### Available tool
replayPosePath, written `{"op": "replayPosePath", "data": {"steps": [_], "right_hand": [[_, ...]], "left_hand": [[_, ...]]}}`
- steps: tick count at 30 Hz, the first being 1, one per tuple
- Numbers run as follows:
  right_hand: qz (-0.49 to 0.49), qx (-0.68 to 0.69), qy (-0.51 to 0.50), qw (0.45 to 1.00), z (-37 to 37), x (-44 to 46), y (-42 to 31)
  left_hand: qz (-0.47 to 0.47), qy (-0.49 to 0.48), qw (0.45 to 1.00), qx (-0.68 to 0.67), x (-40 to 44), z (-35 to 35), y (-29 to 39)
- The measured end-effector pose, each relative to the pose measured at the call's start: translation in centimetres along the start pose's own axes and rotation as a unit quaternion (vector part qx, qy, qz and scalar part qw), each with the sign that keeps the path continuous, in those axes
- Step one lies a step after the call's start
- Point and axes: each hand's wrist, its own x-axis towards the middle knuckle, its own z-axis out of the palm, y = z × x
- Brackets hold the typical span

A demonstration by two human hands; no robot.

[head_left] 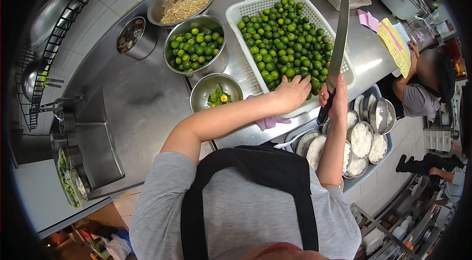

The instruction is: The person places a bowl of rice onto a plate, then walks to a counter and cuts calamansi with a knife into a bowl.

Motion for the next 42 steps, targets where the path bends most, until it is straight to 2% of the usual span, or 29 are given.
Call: {"op": "replayPosePath", "data": {"steps": [2,4,6,7,8,9,12,14,16,20,21,22,23,24,26,28,32,35,38,40,42], "right_hand": [[-0.008,0.001,-0.004,1.000,0.1,-0.1,-0.1],[-0.008,0.006,0.000,1.000,0.2,-0.1,-0.1],[-0.007,0.012,0.003,1.000,0.2,-0.1,-0.1],[-0.013,0.005,-0.004,1.000,0.2,-0.1,-0.1],[-0.019,-0.003,-0.011,1.000,0.2,0.0,-0.1],[-0.019,-0.002,-0.009,1.000,0.2,0.0,-0.1],[-0.017,-0.009,-0.009,1.000,0.2,-0.1,-0.2],[-0.014,-0.013,-0.014,1.000,0.2,-0.1,-0.2],[-0.016,-0.018,-0.011,1.000,0.3,-0.1,-0.3],[-0.014,-0.019,-0.006,1.000,0.4,-0.2,-0.3],[-0.016,-0.020,-0.008,1.000,0.4,-0.3,-0.3],[-0.017,-0.016,-0.005,1.000,0.4,-0.3,-0.3],[-0.018,-0.011,-0.003,1.000,0.4,-0.2,-0.2],[-0.019,-0.012,-0.009,1.000,0.3,-0.2,-0.1],[-0.011,-0.009,0.003,1.000,0.2,-0.1,0.0],[-0.003,-0.019,0.013,1.000,0.4,-0.1,-0.1],[0.007,-0.015,0.018,1.000,0.7,-0.2,-0.3],[0.010,-0.021,0.013,1.000,1.0,-0.4,-0.4],[-0.013,-0.087,0.039,0.995,1.5,-0.9,0.4],[-0.066,-0.141,-0.001,0.988,2.3,-1.5,0.5],[-0.059,-0.144,-0.005,0.988,2.6,-1.6,1.1]], "left_hand": [[0.020,-0.053,0.993,-0.106,-0.8,-0.9,-0.3],[0.040,-0.069,0.993,-0.086,-1.2,-1.7,-1.4],[0.093,-0.064,0.982,-0.149,-1.0,-2.8,-3.0],[0.068,-0.061,0.988,-0.127,-0.3,-3.8,-3.8],[0.067,-0.009,0.989,-0.131,0.8,-4.3,-5.5],[-0.004,0.012,0.988,-0.152,2.4,-3.9,-7.6],[-0.112,0.123,0.983,-0.082,6.0,-3.5,-14.9],[-0.193,0.070,0.978,-0.027,7.6,-2.5,-18.0],[-0.178,0.041,0.981,-0.064,7.8,-1.5,-19.2],[-0.184,0.070,0.977,-0.077,7.1,-1.9,-19.4],[-0.200,0.092,0.936,-0.275,6.3,-2.7,-18.8],[-0.206,0.112,0.856,-0.460,5.3,-3.7,-18.2],[-0.187,0.100,0.809,-0.548,3.5,-5.1,-16.8],[-0.182,0.090,0.790,-0.579,1.7,-6.1,-15.7],[-0.172,0.123,0.716,-0.665,-1.7,-7.2,-13.7],[-0.150,0.155,0.676,-0.705,-4.8,-7.5,-12.7],[-0.122,0.219,0.652,-0.716,-9.4,-7.2,-11.4],[-0.162,0.268,0.643,-0.699,-12.2,-7.3,-10.0],[-0.203,0.308,0.641,-0.674,-15.4,-6.4,-9.6],[-0.236,0.313,0.655,-0.646,-17.6,-5.2,-10.4],[-0.247,0.298,0.676,-0.627,-19.3,-3.8,-10.9]]}}
